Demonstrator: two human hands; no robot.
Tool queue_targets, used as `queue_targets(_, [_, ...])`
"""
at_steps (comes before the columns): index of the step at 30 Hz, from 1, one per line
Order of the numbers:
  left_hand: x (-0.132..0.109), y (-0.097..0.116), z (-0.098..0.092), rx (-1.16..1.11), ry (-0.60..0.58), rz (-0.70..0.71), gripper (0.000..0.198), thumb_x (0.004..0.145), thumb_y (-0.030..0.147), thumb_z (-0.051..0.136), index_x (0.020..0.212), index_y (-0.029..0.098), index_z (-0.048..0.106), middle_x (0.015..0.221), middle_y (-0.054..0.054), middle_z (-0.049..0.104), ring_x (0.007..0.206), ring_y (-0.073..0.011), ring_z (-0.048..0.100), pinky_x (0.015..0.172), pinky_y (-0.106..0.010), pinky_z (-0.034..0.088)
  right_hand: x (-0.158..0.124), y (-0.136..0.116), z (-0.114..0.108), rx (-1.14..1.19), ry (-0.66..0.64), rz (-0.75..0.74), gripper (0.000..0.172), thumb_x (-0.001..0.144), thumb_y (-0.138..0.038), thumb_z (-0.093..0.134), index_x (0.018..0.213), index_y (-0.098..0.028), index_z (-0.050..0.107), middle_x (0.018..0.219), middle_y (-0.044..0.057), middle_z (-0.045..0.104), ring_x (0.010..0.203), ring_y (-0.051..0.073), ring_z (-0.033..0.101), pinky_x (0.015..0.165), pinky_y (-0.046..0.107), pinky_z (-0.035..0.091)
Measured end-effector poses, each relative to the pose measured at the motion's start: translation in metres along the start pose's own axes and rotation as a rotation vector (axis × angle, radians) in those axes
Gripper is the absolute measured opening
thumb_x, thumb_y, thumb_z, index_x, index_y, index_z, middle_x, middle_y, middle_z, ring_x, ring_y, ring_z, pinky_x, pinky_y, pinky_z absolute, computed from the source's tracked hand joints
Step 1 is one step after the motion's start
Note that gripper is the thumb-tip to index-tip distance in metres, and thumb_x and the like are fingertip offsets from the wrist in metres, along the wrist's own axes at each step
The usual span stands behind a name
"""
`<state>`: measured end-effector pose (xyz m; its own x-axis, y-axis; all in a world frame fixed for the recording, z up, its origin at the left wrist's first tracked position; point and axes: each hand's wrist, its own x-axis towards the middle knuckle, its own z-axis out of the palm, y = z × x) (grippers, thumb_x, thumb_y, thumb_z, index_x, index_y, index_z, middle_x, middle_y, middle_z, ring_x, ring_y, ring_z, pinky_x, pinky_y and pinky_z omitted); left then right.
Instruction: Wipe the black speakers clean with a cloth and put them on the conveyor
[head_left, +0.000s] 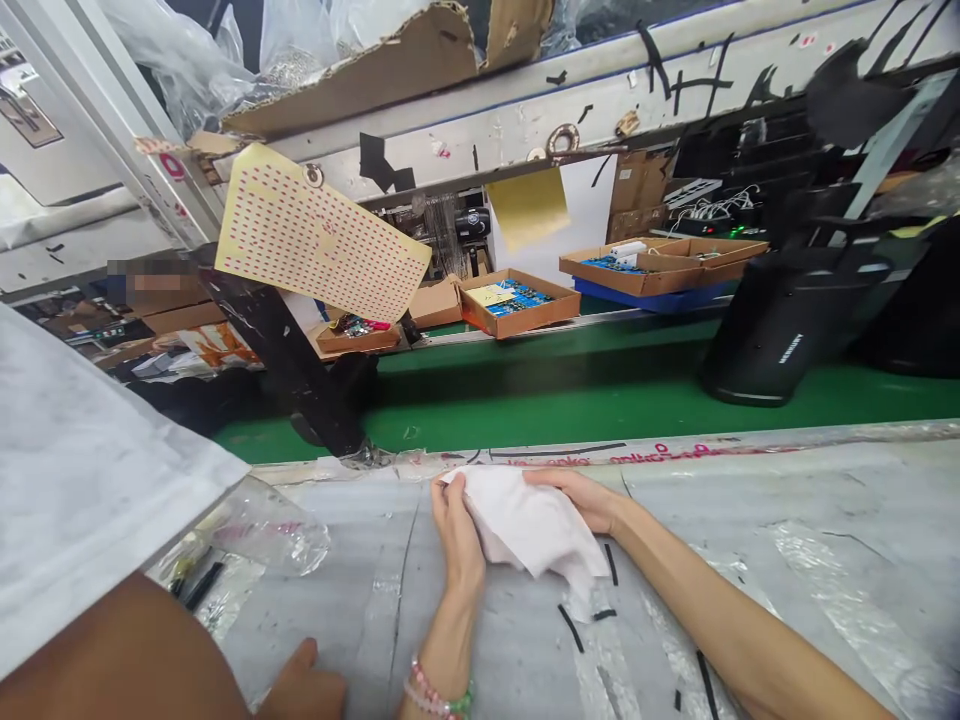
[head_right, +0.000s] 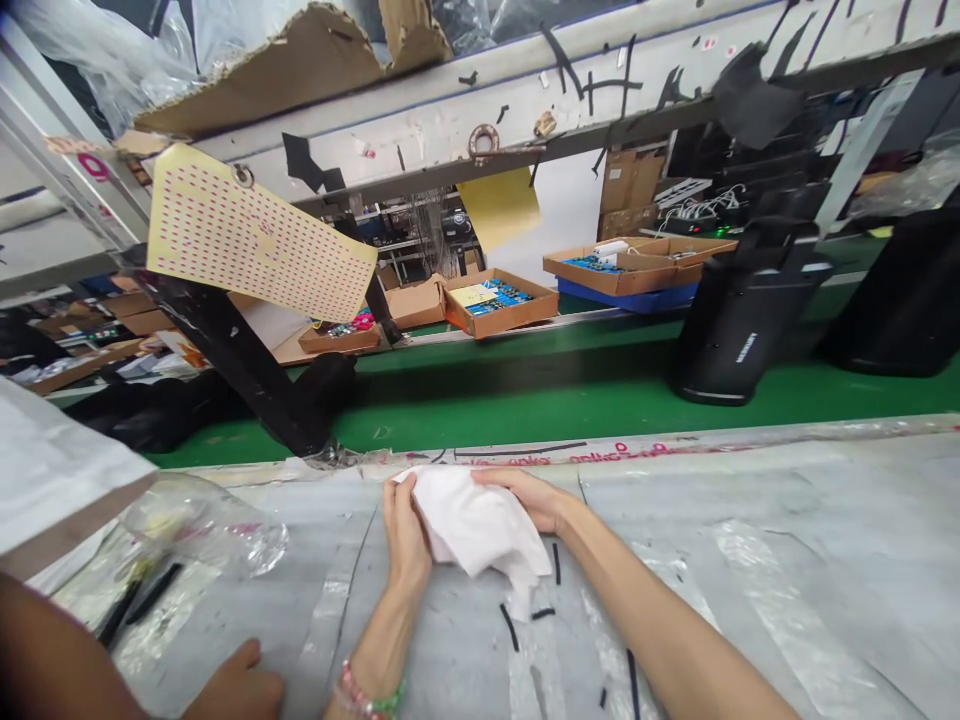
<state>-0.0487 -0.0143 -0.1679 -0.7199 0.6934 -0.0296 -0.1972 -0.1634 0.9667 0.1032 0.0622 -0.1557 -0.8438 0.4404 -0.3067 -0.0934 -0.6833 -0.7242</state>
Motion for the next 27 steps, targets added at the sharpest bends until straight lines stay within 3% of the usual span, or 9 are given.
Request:
queue_targets(5, [0.005,-0.001,-0.002,-0.049,0.068,-0.021,0.025,0.081,0.044,0.058,0.084,0.021,0.049,0.077,0.003,0.053,0.074,-0.0145,0.053,0.069,-0.027,0.041,-0.01,-0.005,-0.002,-0.123,-0.027,0.044,0.027,0.063,-0.015,0.08,0.086,-0.005,0.071,0.083,0.013,0.075,0.066,0.019,0.071,0.062,0.022,0.055])
queue_targets(10, [0.014,0.007,-0.008,-0.09,0.206,0.037,0.023,0.081,0.042,0.058,0.084,0.022,0.048,0.081,0.004,0.049,0.078,-0.0134,0.052,0.074,-0.026,0.041,-0.008,-0.009,-0.014,-0.117,0.069,-0.023,0.018,0.069,-0.018,0.079,0.081,-0.007,0.071,0.075,0.011,0.074,0.062,0.016,0.07,0.055,0.019,0.053])
queue_targets(15, [0.021,0.012,-0.015,-0.097,0.267,0.089,0.021,0.08,0.04,0.059,0.082,0.021,0.049,0.08,0.004,0.049,0.083,-0.0151,0.053,0.079,-0.028,0.041,0.003,-0.01,-0.017,-0.013,0.178,-0.142,0.009,0.077,-0.017,0.073,0.078,-0.009,0.07,0.077,0.011,0.074,0.07,0.018,0.071,0.068,0.022,0.056])
queue_targets(22, [0.018,0.009,-0.014,-0.026,0.181,0.256,0.023,0.087,0.039,0.054,0.099,0.02,0.057,0.104,-0.007,0.061,0.104,-0.0227,0.058,0.092,-0.037,0.043,0.008,-0.011,-0.01,0.134,0.2,-0.214,0.006,0.083,-0.017,0.066,0.08,-0.013,0.068,0.076,0.006,0.073,0.069,0.016,0.069,0.074,0.024,0.053])
queue_targets(25, [0.013,0.006,-0.014,0.02,0.142,0.422,0.018,0.09,0.038,0.052,0.101,0.023,0.053,0.114,-0.008,0.059,0.114,-0.0247,0.055,0.1,-0.043,0.041,0.008,-0.01,0.0,0.185,0.156,-0.192,0.015,0.088,-0.023,0.061,0.094,-0.011,0.068,0.083,0.009,0.074,0.079,0.019,0.07,0.085,0.029,0.051])
queue_targets(27, [0.004,0.005,-0.014,0.075,0.036,0.567,0.011,0.087,0.032,0.058,0.096,0.025,0.054,0.117,-0.007,0.06,0.118,-0.0267,0.054,0.103,-0.047,0.04,0.008,-0.007,0.011,0.218,0.111,-0.17,0.025,0.091,-0.03,0.057,0.103,-0.01,0.066,0.087,0.01,0.073,0.084,0.021,0.07,0.089,0.033,0.05])
